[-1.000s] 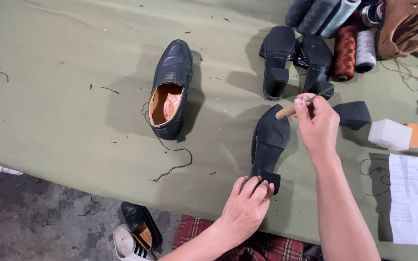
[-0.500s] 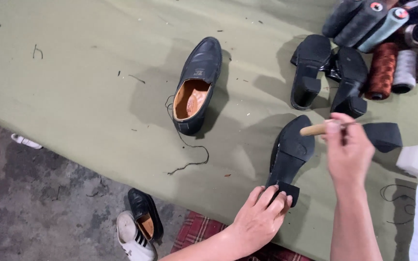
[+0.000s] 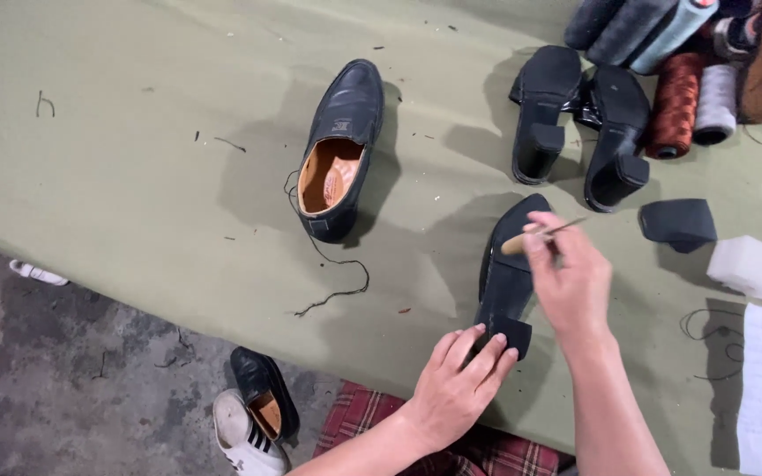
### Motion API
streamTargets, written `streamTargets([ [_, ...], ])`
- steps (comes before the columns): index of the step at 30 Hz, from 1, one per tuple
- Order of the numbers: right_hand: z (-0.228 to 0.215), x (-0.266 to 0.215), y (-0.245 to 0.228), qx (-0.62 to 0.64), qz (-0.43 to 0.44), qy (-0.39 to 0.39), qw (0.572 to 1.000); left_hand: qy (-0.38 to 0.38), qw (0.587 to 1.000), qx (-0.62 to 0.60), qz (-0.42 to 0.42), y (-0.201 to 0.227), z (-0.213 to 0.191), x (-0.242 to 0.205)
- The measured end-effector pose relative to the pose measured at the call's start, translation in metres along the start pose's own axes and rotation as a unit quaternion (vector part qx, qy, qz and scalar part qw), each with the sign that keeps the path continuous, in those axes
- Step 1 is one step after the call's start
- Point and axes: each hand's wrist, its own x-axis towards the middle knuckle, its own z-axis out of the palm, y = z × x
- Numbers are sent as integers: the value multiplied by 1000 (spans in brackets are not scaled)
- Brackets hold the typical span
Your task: The person uses a pointed awl to work on the sole of a black shoe, pressing and scraping the material. They then wipe the shoe with a white block and continue using the awl to refine the sole's edge.
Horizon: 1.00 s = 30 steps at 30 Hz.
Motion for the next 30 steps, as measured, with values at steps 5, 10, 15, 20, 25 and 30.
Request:
streamTargets([
  [5, -35, -8, -13, 78, -18, 102, 992, -26, 1000, -11, 10, -1, 4, -9],
  [10, -38, -20, 8, 106, 57, 127, 985, 15, 999, 17, 25, -1, 0, 7],
  [15, -43, -24, 10, 137, 29, 176, 974, 25, 999, 19, 26, -1, 1, 6],
  [20, -11, -30, 40, 45, 11, 190, 981, 36, 999, 28, 16, -2, 0, 15],
  [25, -8, -23, 39, 19, 33, 118, 992, 42, 998, 33, 29, -8, 2, 20],
  [30, -17, -17, -17, 59, 7, 134, 989, 33, 999, 37, 22, -8, 5, 14],
])
